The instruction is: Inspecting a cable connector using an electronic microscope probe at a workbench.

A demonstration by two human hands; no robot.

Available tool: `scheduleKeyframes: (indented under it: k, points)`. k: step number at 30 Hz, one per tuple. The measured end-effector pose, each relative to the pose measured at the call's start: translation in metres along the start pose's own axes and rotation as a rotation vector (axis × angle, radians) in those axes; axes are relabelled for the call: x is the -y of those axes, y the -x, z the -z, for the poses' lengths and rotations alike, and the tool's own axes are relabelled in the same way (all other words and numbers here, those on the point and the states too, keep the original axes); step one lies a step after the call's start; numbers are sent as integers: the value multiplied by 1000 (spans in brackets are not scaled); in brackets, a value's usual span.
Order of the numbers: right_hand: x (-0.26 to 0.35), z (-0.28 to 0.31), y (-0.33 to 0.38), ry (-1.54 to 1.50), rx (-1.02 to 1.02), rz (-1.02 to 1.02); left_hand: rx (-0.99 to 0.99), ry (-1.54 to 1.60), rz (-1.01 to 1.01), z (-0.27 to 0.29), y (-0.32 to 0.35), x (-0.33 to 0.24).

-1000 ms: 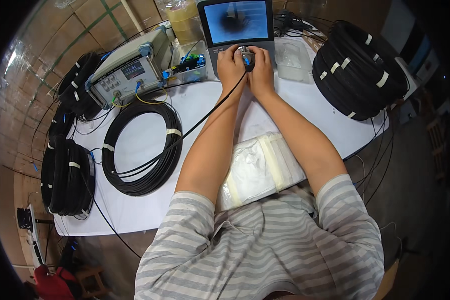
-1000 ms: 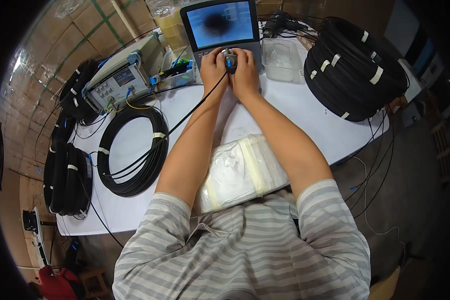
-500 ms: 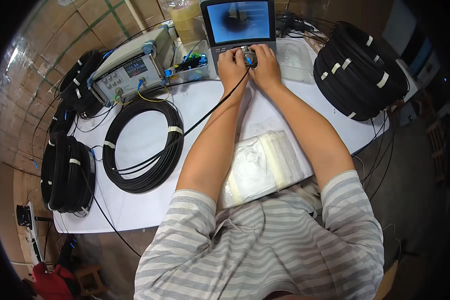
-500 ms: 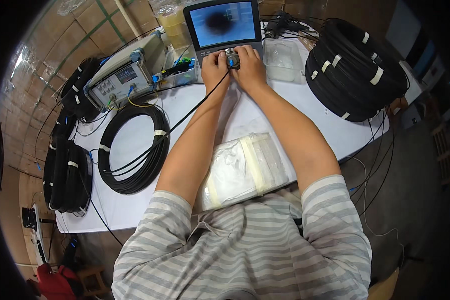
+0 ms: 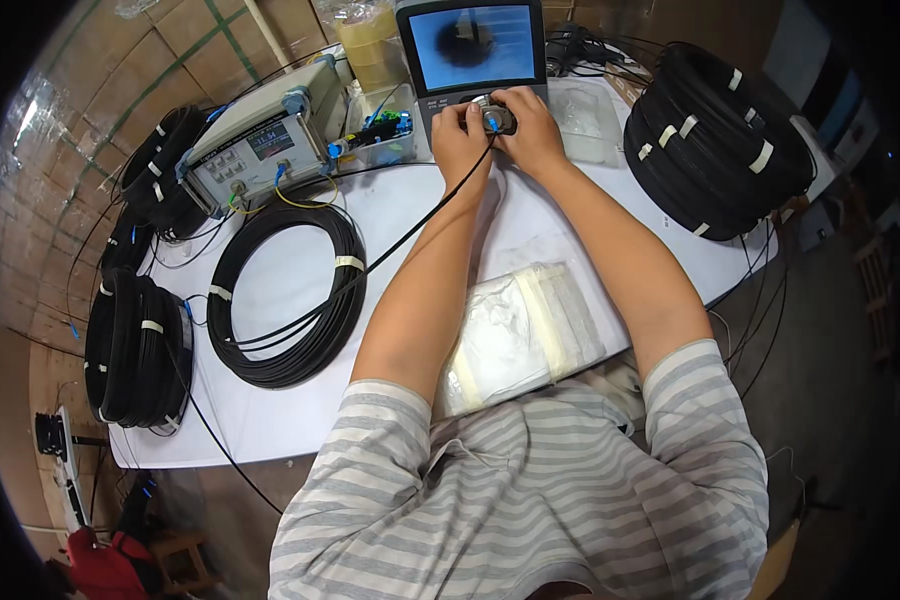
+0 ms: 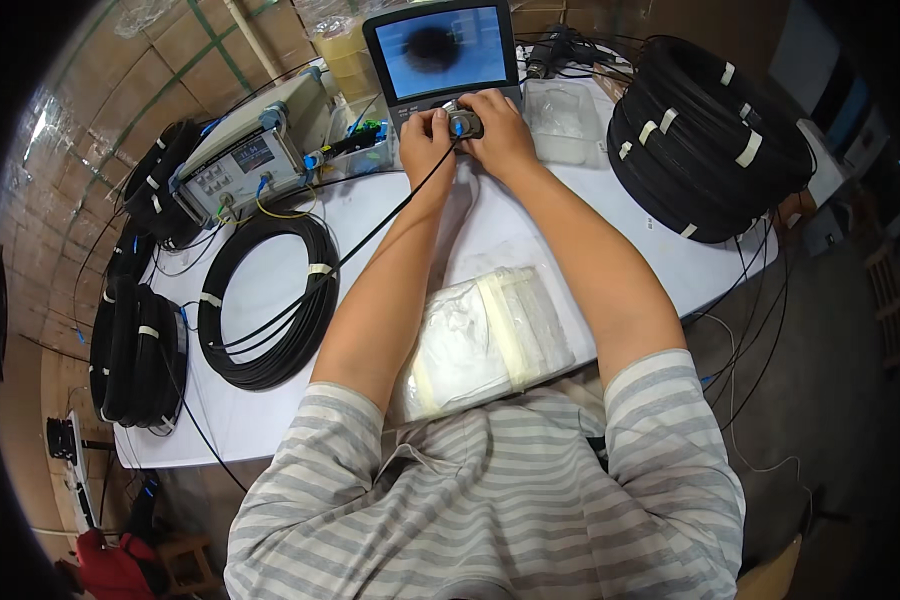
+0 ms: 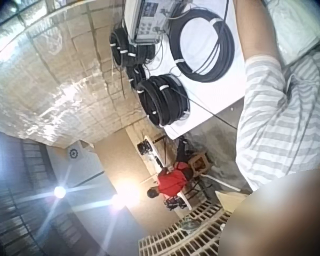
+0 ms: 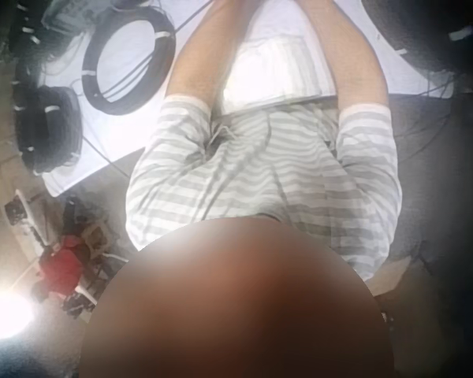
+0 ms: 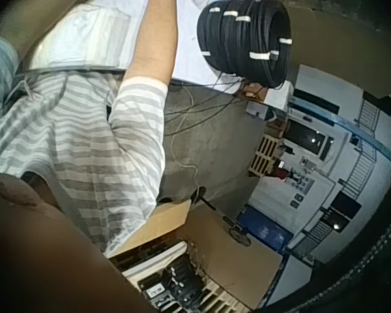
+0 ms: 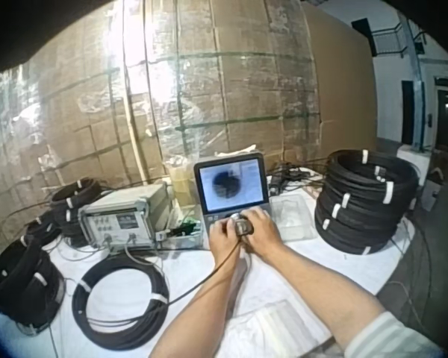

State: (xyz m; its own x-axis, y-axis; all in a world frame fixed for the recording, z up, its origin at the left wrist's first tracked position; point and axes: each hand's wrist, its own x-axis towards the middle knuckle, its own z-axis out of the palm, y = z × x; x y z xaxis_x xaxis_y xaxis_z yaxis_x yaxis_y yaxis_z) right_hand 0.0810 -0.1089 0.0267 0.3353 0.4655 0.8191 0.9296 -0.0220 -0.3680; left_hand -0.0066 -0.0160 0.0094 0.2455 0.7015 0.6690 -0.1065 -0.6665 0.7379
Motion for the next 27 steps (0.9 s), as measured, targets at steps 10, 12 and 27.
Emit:
scheduleKeyframes:
  k: [10,12,27]
  points:
    - [-1,1,1,-49,33,-36,-7,-13,21,1,0,2]
    - [2,1,1,-33,46,-60,-9,-10,27,3,0,2]
    - [-2,3,1,-83,64,-112,31,-2,110,4,1,-7]
